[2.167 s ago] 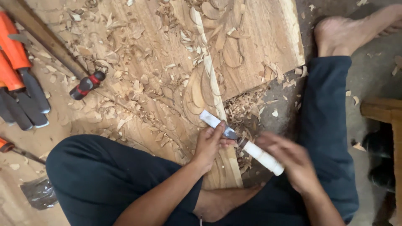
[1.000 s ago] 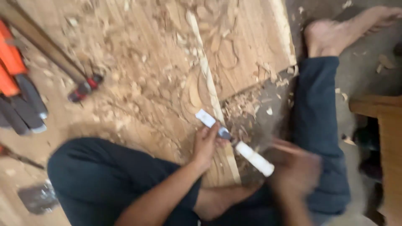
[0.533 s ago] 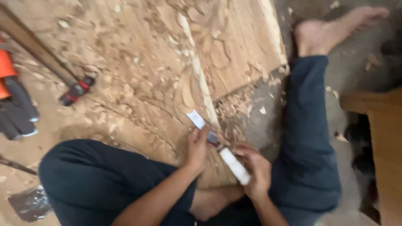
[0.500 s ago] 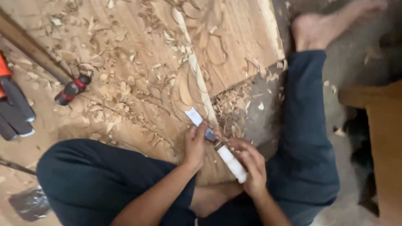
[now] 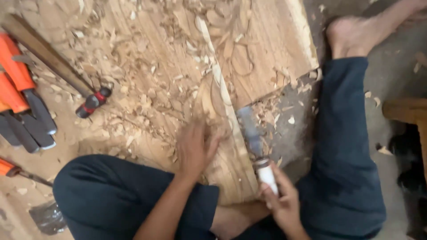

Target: The person carves a floral design into a wooden board by striking a chisel with a hammer and then using the chisel by hand to refine the details. They switch between various chisels and occasionally clear away wood shavings to reveal the work surface.

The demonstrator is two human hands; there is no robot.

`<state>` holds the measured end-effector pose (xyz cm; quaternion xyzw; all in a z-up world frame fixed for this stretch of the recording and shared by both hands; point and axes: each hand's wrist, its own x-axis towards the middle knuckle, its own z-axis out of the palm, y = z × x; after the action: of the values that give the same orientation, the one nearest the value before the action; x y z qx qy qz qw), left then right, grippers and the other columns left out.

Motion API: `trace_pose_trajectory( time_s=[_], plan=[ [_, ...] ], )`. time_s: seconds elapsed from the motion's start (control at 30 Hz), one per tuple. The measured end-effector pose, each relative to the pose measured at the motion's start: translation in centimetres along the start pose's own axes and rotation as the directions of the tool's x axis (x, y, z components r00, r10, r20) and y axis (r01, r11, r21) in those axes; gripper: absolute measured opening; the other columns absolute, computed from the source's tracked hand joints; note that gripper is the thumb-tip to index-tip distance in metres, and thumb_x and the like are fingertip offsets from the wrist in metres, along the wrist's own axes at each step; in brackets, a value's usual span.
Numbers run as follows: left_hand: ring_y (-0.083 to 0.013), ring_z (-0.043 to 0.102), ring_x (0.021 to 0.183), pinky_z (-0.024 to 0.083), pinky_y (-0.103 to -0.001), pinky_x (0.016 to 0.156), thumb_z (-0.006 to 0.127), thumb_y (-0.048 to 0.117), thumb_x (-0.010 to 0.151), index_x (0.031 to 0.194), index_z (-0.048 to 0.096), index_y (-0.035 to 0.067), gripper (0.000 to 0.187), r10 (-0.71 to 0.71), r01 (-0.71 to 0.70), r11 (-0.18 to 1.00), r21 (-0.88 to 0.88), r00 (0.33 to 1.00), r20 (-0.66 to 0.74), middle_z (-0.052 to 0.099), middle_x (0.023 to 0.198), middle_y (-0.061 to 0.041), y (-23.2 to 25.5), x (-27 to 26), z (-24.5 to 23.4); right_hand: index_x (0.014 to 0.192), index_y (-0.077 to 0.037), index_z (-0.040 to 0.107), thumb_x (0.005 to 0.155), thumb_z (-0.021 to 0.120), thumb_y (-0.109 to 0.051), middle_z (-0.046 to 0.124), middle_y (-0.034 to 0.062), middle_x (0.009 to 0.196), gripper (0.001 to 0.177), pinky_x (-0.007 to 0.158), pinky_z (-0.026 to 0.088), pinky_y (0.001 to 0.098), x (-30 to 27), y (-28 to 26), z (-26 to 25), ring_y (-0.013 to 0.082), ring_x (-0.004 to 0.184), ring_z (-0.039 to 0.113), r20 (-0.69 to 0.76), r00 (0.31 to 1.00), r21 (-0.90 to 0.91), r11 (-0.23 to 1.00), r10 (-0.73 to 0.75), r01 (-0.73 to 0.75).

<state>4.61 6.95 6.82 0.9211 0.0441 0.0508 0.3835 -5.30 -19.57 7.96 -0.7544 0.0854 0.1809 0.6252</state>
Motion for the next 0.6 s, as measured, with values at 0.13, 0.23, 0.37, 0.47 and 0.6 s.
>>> trace_pose_trajectory(
  time_s=[0.13, 0.23, 0.37, 0.47, 0.6],
  plan=[
    [-0.0388, 0.056, 0.112, 0.043, -0.053, 0.093, 0.082, 0.038, 0.082, 0.136, 0.060, 0.003, 0.068, 0.013, -0.002, 0.975, 0.220, 0.999, -0.048, 0.059, 0.123, -0.023, -1.3, 3.5, 0.0, 0.156, -0.002, 0.044, 0.094, 0.064, -0.007, 0.069, 0.0141, 0.108, 0.065, 0.063, 0.054, 0.0287, -1.4, -0.9, -0.9, 0.0161, 0.076, 0.065, -0.062, 0.966, 0.285, 0.933, 0.249, -0.222],
    [-0.0318, 0.062, 0.112, 0.051, -0.044, 0.091, 0.073, 0.025, 0.095, 0.122, 0.062, 0.012, 0.032, -0.034, 0.115, 0.965, 0.237, 0.946, -0.322, 0.064, 0.123, -0.014, -3.7, 3.8, 0.1, 0.155, -0.002, 0.043, 0.093, 0.063, -0.007, 0.071, 0.0146, 0.109, 0.065, 0.052, 0.049, 0.0248, -0.5, -1.4, -0.2, 0.0136, 0.067, 0.063, -0.025, 0.970, 0.357, 0.909, 0.240, -0.215],
    [-0.0100, 0.058, 0.064, 0.046, -0.025, 0.054, 0.065, 0.026, 0.099, 0.113, 0.071, 0.004, 0.027, -0.497, 0.514, 0.744, -0.427, 0.853, 0.160, 0.068, 0.078, -0.002, -3.1, -0.8, 1.2, 0.153, -0.003, 0.046, 0.093, 0.061, -0.007, 0.074, 0.0158, 0.108, 0.062, 0.048, 0.048, 0.0238, 0.2, -1.3, 0.3, 0.0128, 0.063, 0.062, 0.103, 0.938, 0.374, 0.861, 0.332, -0.345],
    [-0.0099, 0.065, 0.060, 0.050, -0.023, 0.052, 0.068, 0.028, 0.096, 0.100, 0.075, 0.000, 0.029, -0.447, 0.761, 0.453, -0.465, 0.645, 0.620, 0.072, 0.074, -0.004, -1.7, -5.1, 4.7, 0.153, -0.005, 0.047, 0.093, 0.060, -0.007, 0.074, 0.0147, 0.106, 0.061, 0.048, 0.047, 0.0239, 0.7, -1.5, 0.4, 0.0123, 0.061, 0.061, 0.196, 0.891, 0.344, 0.823, 0.409, -0.453],
    [-0.0116, 0.072, 0.068, 0.054, -0.023, 0.058, 0.063, 0.029, 0.099, 0.103, 0.074, 0.004, 0.028, -0.423, 0.737, 0.144, -0.660, 0.649, 0.633, 0.077, 0.086, -0.005, -1.6, -7.7, 8.1, 0.152, -0.008, 0.047, 0.093, 0.059, -0.007, 0.072, 0.0107, 0.100, 0.060, 0.047, 0.046, 0.0236, 1.9, -3.7, 0.1, 0.0112, 0.059, 0.058, 0.267, 0.834, 0.291, 0.784, 0.484, -0.548]
  ],
)
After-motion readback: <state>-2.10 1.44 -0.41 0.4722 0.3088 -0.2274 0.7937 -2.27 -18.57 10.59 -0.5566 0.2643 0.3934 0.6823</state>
